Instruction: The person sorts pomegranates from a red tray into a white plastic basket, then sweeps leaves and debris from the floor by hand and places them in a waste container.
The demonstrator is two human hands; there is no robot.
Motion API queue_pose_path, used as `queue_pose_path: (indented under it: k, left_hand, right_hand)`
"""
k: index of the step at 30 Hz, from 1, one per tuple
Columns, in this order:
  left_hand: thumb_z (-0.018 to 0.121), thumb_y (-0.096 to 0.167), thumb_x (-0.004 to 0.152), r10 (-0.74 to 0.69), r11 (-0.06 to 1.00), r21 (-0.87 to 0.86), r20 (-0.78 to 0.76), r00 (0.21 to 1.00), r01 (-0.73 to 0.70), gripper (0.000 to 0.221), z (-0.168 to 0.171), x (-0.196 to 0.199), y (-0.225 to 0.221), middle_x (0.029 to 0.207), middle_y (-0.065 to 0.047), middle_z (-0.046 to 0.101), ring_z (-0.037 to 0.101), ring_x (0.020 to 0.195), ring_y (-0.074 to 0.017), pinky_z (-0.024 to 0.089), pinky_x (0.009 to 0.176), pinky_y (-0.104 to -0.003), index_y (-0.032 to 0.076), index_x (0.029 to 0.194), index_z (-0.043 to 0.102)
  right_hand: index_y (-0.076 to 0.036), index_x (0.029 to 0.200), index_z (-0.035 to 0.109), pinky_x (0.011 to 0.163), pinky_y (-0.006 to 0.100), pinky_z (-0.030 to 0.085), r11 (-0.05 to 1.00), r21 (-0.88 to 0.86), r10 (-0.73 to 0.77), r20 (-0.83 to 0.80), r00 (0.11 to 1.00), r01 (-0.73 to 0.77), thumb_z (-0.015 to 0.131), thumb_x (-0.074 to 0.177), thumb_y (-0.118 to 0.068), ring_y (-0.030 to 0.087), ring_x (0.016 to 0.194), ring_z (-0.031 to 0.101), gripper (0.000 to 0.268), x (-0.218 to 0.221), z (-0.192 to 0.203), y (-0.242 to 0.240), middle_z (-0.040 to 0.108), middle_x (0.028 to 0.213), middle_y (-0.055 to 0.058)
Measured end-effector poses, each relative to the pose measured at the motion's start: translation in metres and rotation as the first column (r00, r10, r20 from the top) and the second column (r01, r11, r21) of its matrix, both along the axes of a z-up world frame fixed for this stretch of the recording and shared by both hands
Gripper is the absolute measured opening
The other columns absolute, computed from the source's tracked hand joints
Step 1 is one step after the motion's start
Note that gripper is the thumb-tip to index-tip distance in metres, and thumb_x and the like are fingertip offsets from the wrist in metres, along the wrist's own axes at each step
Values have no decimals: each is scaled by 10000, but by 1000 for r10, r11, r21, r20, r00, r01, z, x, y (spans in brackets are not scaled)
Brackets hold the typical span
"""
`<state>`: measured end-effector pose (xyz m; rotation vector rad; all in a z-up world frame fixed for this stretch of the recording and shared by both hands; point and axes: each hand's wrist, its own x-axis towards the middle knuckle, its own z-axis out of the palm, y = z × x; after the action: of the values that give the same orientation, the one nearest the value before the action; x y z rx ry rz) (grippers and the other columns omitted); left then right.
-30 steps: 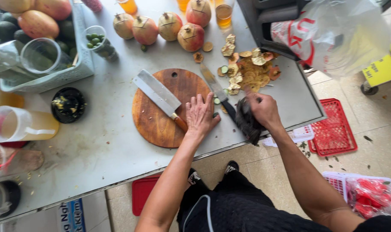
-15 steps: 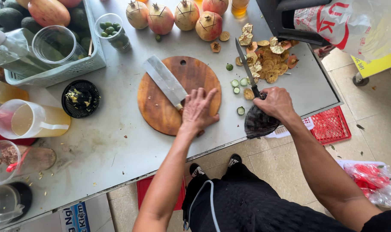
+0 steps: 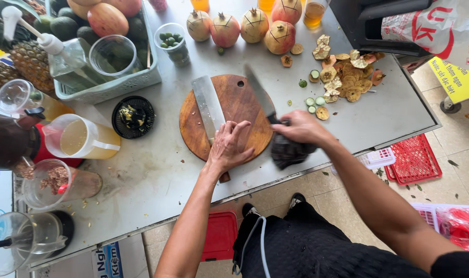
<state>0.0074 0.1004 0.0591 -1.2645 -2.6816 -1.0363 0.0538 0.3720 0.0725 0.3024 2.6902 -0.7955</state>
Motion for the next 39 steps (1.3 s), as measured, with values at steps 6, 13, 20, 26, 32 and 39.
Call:
queue_pose_path:
  k: [6,13,20,26,32,39]
  left_hand:
    - [567,110,992,171,829,459,334,927,-319,314,6,-1,12,1002,-91,572,602,901,-226,534,840,-391,81,1304,588]
    - [535,126,1032,405,626,637,226,886,-449,393,46,12,39,1288,-147,543,535,1195,-262,461,987,-409,38,1412,483]
    - [577,153,1033,312,733,631,20,950,-254,466,51,8,113,1474,-179,514,491,1424,-320,422,1212,-442,33,1471,473]
    - [621,175,985,249,796,486,282,927,-361,544,-6,-31,213,1496,-214,496,466,1420,-376,370,1195,-468,6,1481,477]
    - [647,243,949,488,773,303,280,827,-558,592,-67,-86,302,1433,-237,496,459,1348,-408,367,1149,-474,-20,1455,485]
    - [543,357,1062,371,863,302,163,914,-404,532,-82,-85,335,1386,-248,526,485,1329,-393,397,1119,-462,-32,1426,555]
  right_hand:
    - [-96,1136,783,820,340,567,975,-211,-80,-44,996,69,718,853,-491,243,922,740,489,-36,13,-65,774,1000,177]
    - [-32,1117,774,782,263,563,698,-711,-482,-384,787,81,676,993,-354,140,898,682,358,-64,41,-85,794,1005,111]
    - [-33,1271,700,892,310,589,844,-504,-459,-506,731,181,662,970,-293,181,1011,739,399,-37,-12,6,773,1140,115]
    - [-44,1217,732,936,411,564,768,-214,-510,-774,375,603,689,1014,-236,273,1014,719,282,12,-58,225,761,1068,149]
    - [-59,1199,707,921,441,553,875,-162,-427,-702,569,457,705,1035,-336,346,1031,695,322,-9,-77,308,717,1095,169]
    - [-6,1402,504,1071,451,484,950,-147,-278,-797,536,274,616,1085,-359,352,1192,607,487,-23,-89,258,586,1290,184]
